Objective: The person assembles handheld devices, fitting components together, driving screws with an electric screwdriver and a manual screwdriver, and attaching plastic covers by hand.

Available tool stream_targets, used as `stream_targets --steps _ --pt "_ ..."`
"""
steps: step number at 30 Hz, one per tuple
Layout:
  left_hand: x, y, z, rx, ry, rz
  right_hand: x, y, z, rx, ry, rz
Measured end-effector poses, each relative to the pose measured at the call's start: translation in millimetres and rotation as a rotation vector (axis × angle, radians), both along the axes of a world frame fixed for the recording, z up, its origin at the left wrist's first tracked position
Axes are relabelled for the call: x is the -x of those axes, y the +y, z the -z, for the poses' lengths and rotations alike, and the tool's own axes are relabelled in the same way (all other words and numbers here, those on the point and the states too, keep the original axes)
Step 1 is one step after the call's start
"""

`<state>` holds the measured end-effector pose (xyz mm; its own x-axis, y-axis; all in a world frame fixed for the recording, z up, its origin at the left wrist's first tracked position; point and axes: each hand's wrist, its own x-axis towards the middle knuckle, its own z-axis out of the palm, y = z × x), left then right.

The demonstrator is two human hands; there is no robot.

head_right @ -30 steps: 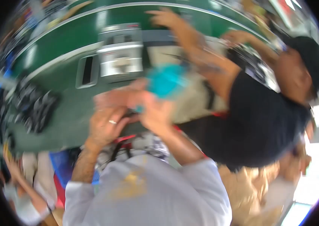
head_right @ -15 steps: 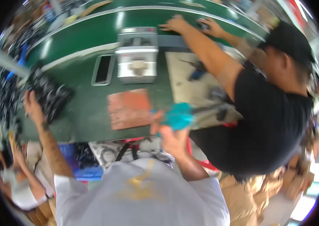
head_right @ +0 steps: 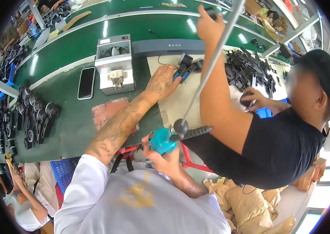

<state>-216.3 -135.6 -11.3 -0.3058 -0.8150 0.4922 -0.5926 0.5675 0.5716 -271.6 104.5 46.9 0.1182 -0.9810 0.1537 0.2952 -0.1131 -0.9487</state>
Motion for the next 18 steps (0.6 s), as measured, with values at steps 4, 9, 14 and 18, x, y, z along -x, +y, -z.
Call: stream_targets --steps 4,9,14,18 --pt "21.6 -38.4 14.0 -0.222 -0.089 -0.035 9.8 9.4 2.2 0.036 0.011 0.065" --pt "13.2 -44.4 29.1 -0.142 0.051 0.021 12.9 7.2 3.3 0.017 0.027 0.118" --pt "-16.4 8.8 -13.2 -0.086 0.130 -0.041 18.0 -5.2 0.7 -0.047 -0.003 0.098" --pt "-65.5 69.3 -43.4 0.087 0.110 0.116 17.9 -17.4 2.7 -0.026 0.045 0.164"
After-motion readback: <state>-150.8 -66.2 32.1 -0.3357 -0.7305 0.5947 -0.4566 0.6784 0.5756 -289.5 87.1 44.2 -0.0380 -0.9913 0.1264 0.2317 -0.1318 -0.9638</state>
